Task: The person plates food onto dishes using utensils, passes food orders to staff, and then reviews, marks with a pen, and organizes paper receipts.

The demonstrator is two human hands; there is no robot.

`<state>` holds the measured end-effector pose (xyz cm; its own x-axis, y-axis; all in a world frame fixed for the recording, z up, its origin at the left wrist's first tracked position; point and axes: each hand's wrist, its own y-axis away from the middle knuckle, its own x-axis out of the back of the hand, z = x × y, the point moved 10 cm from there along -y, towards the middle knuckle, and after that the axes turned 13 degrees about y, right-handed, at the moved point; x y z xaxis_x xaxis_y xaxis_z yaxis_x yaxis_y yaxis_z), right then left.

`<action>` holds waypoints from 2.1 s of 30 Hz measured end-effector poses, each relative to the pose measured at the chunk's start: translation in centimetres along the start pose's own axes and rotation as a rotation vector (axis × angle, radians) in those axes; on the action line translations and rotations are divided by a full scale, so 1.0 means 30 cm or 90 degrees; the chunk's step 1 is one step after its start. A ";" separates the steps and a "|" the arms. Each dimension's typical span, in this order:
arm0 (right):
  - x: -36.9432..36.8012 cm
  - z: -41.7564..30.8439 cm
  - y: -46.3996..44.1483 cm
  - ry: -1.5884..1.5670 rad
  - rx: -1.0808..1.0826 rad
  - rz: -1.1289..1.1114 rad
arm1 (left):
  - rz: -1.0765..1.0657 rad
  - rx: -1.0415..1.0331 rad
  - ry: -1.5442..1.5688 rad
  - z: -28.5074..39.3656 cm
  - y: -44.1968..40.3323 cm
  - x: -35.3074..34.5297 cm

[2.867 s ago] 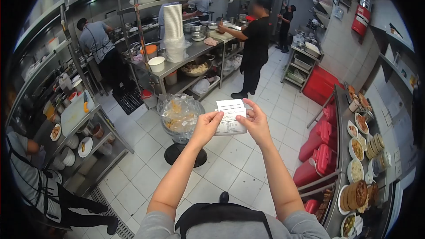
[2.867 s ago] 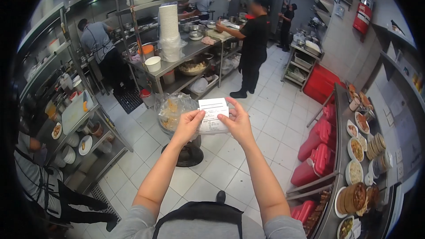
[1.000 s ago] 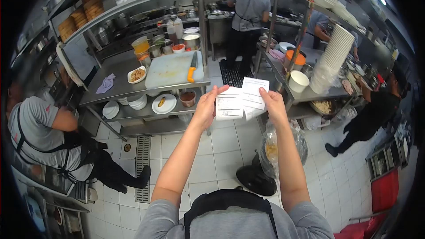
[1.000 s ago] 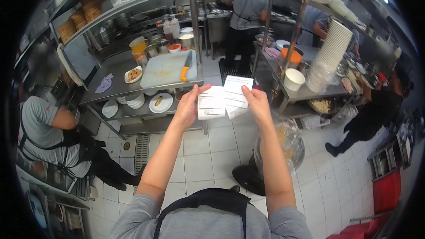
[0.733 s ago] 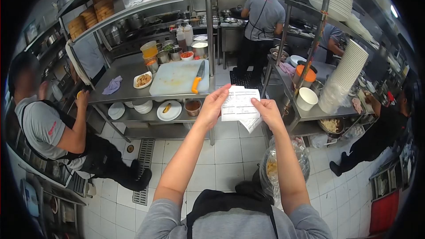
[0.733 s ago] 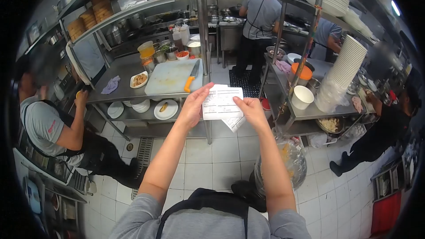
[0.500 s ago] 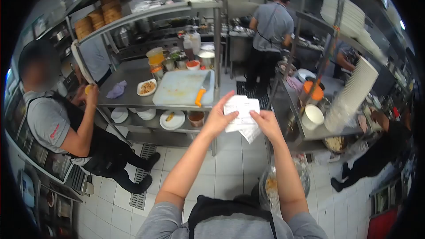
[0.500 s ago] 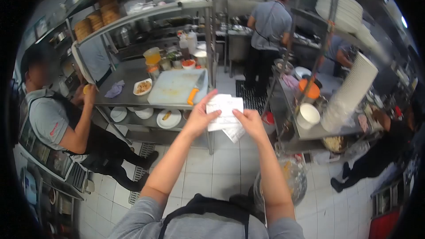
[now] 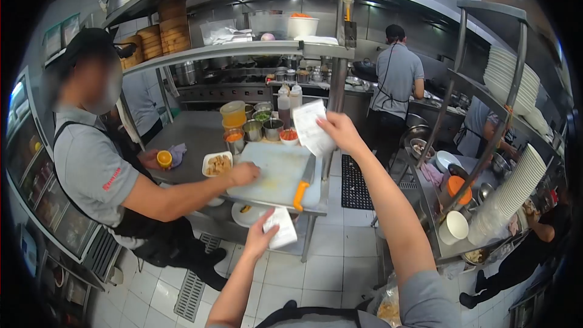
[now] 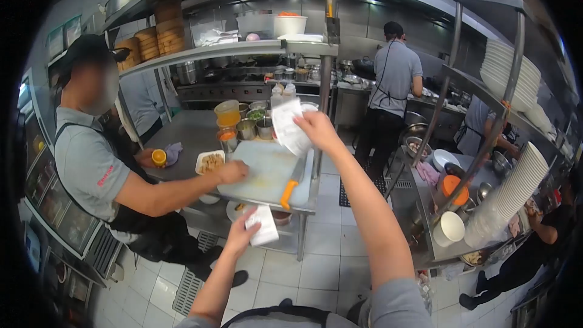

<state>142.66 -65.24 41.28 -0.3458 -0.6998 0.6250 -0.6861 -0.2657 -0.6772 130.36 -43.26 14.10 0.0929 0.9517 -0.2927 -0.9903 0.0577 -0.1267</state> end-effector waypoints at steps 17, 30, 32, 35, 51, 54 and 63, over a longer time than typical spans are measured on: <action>-0.297 0.185 -0.743 -0.382 -0.197 0.146 | -0.010 0.177 0.084 -0.186 -0.031 0.230; -0.167 0.096 0.291 -0.403 -0.357 -0.133 | -0.233 0.192 0.336 0.060 -0.323 -0.316; -0.101 0.128 0.520 -0.414 -0.436 -0.063 | -0.259 0.180 0.331 0.038 -0.278 -0.445; 0.088 0.117 0.810 -0.353 -0.490 0.061 | -0.320 0.205 0.369 0.021 -0.125 -0.692; 1.299 -0.721 2.302 -0.026 -0.757 0.402 | -0.857 0.416 0.369 0.005 1.460 -1.809; 1.415 -0.842 2.449 0.035 -0.746 0.479 | -0.958 0.403 0.420 0.138 1.660 -1.914; 1.759 -0.967 2.751 0.223 -0.698 0.563 | -1.092 0.344 0.349 0.157 1.977 -2.215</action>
<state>49.22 -104.87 29.64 -0.9329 -0.1251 0.3378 -0.2488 0.9019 -0.3531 64.98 -101.65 30.51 0.7984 -0.4175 -0.4339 0.2901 0.8981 -0.3305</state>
